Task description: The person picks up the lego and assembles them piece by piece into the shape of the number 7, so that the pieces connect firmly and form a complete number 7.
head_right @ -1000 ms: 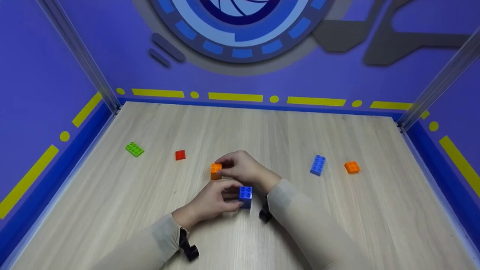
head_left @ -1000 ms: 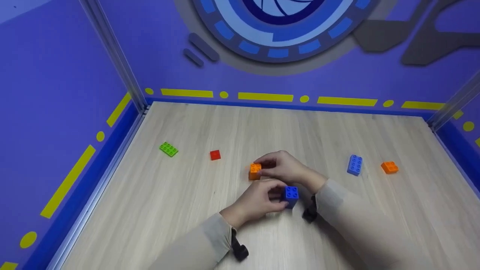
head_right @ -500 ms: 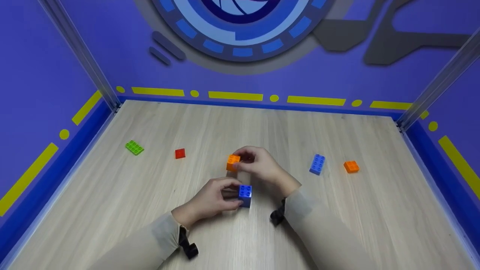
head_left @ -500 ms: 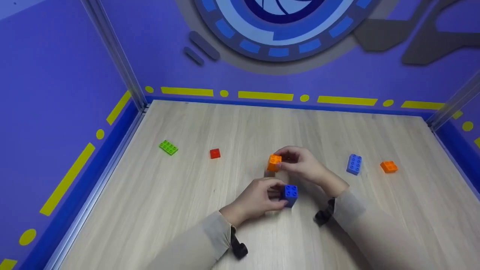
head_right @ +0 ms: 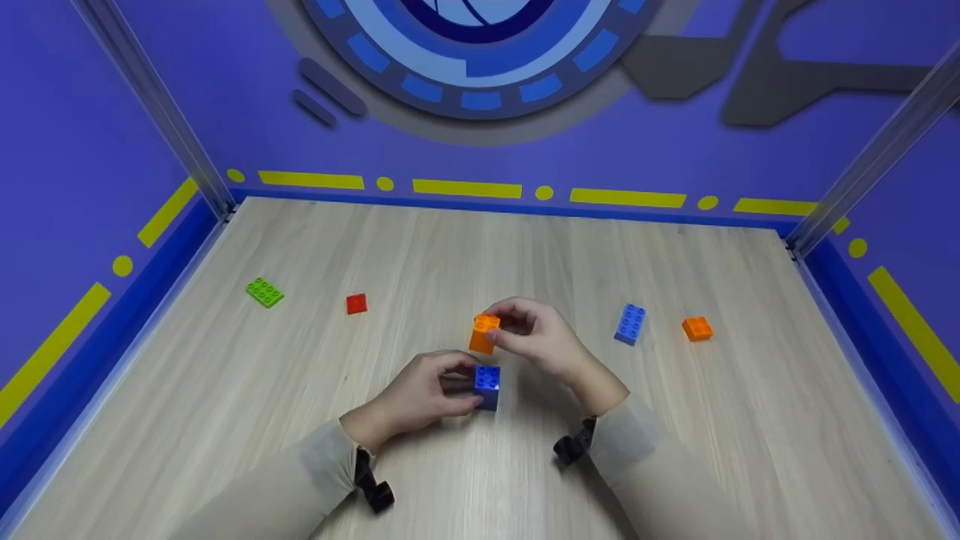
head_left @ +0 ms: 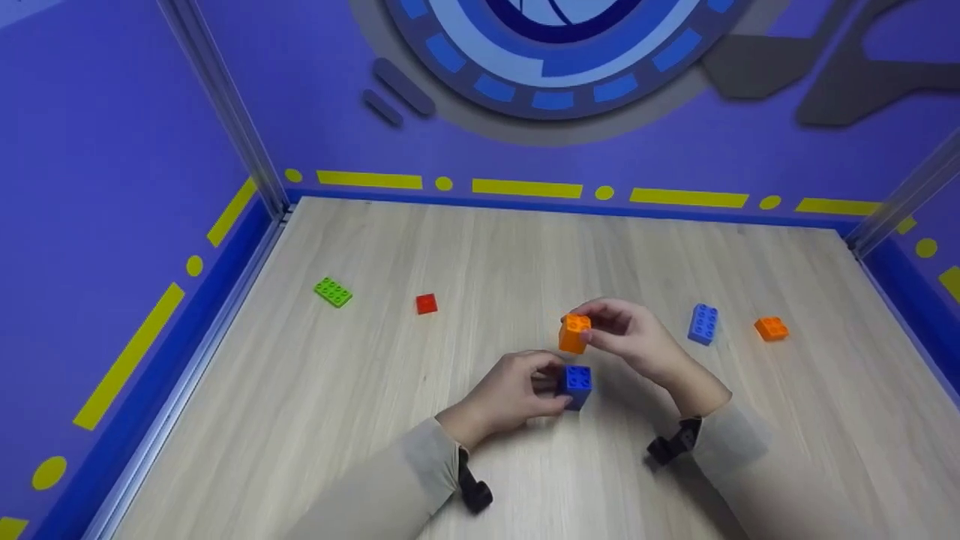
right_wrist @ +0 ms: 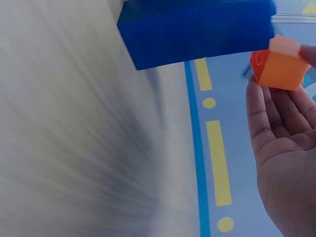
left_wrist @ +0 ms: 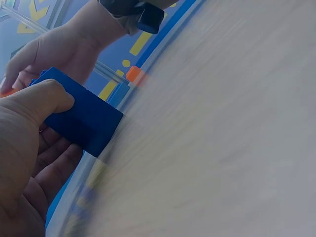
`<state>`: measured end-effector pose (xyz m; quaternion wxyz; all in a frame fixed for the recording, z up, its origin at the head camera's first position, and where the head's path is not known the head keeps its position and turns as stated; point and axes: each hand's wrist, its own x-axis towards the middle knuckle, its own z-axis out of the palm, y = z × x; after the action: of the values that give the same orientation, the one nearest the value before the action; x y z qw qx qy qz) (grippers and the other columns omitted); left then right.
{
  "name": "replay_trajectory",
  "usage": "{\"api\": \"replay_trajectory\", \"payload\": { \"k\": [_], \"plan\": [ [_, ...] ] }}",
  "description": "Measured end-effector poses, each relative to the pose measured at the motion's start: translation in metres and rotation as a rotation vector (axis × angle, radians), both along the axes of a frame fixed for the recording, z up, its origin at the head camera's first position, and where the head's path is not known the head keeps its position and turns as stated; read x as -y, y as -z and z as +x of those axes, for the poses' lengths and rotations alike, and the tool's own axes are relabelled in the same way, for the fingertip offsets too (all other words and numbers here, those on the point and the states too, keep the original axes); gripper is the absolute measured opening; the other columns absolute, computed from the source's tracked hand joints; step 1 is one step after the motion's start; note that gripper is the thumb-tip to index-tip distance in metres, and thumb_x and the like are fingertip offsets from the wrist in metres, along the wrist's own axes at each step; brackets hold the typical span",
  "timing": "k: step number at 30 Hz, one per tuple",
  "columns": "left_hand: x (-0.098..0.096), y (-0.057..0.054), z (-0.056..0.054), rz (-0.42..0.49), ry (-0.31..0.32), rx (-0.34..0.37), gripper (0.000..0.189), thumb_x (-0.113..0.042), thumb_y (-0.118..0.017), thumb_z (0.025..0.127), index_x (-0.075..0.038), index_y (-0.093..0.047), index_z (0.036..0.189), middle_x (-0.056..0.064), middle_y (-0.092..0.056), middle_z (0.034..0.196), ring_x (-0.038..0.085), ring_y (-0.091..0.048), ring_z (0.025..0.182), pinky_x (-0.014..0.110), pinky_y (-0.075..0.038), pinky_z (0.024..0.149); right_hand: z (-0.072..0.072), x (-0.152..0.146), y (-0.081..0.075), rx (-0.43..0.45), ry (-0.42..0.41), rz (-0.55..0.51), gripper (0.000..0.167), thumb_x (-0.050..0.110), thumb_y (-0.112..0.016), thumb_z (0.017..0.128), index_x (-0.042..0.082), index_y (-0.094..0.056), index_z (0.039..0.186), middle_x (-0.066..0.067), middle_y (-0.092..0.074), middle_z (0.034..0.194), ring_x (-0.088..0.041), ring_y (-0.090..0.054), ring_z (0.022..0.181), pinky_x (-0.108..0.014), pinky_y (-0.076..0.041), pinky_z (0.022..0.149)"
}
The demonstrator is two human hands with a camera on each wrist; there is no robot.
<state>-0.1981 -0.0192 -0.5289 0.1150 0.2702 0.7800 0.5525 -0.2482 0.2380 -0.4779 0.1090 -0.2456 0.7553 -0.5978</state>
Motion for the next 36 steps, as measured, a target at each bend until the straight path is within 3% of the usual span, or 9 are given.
{"api": "replay_trajectory", "payload": {
  "k": [5,21,30,36],
  "plan": [
    [-0.001,-0.001,0.0,0.005,0.0,0.01,0.037,-0.014,-0.087,0.1,-0.007,-0.077,0.135,0.005,-0.078,0.137,0.01,-0.077,0.125,0.021,-0.06,0.109,0.012,-0.006,0.0,0.014,-0.032,-0.053,0.033,-0.001,-0.067,0.109,-0.017,-0.064,0.137,0.011,-0.08,0.127,-0.008,-0.076,0.112,-0.022,-0.063,0.101],
    [-0.003,0.0,-0.001,0.0,0.005,-0.019,0.035,-0.014,-0.088,0.099,-0.009,-0.078,0.132,0.002,-0.078,0.133,0.008,-0.074,0.124,0.021,-0.059,0.11,0.035,-0.009,0.009,0.013,-0.118,-0.087,0.036,-0.005,-0.067,0.106,-0.017,-0.064,0.14,0.009,-0.08,0.13,-0.007,-0.076,0.114,-0.023,-0.064,0.099],
    [-0.003,0.001,-0.002,0.044,0.017,-0.004,0.035,-0.008,-0.088,0.098,-0.008,-0.078,0.131,0.005,-0.077,0.131,0.008,-0.075,0.124,0.022,-0.06,0.11,0.045,-0.004,0.018,-0.122,-0.11,-0.141,0.037,-0.013,-0.068,0.103,-0.012,-0.071,0.139,0.006,-0.078,0.139,-0.01,-0.072,0.13,-0.024,-0.059,0.113],
    [-0.002,0.001,-0.001,0.028,0.011,-0.001,0.035,-0.009,-0.088,0.098,-0.01,-0.078,0.132,0.003,-0.078,0.131,0.008,-0.075,0.124,0.021,-0.06,0.109,0.047,-0.002,0.025,-0.166,-0.075,-0.198,0.037,-0.018,-0.068,0.1,-0.011,-0.073,0.135,0.005,-0.078,0.136,-0.01,-0.073,0.126,-0.023,-0.061,0.109]
  ]
}}
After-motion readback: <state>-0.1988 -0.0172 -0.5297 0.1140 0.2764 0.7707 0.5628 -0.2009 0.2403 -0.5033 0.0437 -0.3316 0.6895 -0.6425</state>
